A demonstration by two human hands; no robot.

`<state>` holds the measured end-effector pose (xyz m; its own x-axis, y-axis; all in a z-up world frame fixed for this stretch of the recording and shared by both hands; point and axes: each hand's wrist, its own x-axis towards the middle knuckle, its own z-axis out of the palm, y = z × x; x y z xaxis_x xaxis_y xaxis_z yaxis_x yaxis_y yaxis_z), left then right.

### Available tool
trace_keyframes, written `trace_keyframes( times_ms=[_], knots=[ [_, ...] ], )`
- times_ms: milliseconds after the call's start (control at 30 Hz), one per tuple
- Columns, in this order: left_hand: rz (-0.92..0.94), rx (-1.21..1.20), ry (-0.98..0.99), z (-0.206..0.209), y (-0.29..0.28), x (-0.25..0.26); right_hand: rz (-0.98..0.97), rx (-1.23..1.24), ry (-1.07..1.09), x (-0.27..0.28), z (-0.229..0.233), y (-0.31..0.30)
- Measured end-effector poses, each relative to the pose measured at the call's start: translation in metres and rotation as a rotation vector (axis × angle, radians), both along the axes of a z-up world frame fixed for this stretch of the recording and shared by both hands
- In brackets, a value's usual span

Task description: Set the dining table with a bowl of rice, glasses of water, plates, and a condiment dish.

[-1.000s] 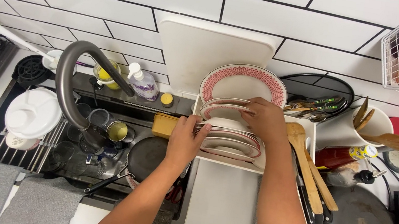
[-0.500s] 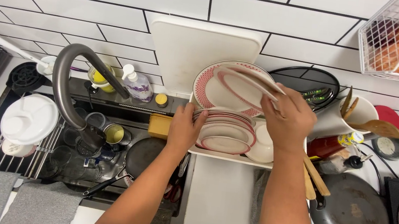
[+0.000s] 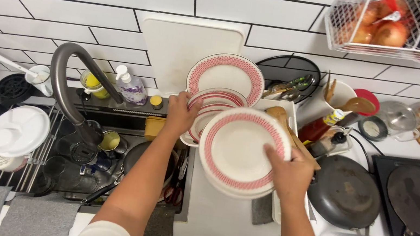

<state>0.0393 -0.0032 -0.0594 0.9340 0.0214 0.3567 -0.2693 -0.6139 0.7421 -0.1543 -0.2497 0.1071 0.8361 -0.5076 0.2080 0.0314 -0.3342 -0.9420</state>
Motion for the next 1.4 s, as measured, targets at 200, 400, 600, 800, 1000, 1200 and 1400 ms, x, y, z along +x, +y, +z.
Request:
trace_keyframes(
  times_ms=[200,400,600,800,1000,1200,1400],
  knots=[
    [0.032,0.024,0.142,-0.008,-0.001,0.011,0.027,0.473,0.403,-0.062,-0.044,0.000],
    [-0.011,-0.018,0.144,-0.047,0.016,0.001,0.089,0.642,0.494,-0.096,-0.039,-0.004],
    [0.044,-0.055,0.042,-0.020,0.013,-0.065,0.176,0.641,0.519,-0.099,-0.043,-0.015],
    [-0.199,-1.140,0.750,0.026,0.026,-0.233,0.293,0.621,0.529,-0.085,-0.058,0.009],
    [0.032,-1.440,0.847,0.043,0.096,-0.385,0.497,0.422,0.659,-0.098,-0.046,0.121],
    [0.243,-1.418,0.579,0.043,0.225,-0.474,0.710,0.364,0.659,-0.150,-0.067,0.279],
    [0.475,-1.479,0.421,0.044,0.379,-0.562,0.948,0.109,0.607,-0.197,-0.063,0.469]
  ],
)
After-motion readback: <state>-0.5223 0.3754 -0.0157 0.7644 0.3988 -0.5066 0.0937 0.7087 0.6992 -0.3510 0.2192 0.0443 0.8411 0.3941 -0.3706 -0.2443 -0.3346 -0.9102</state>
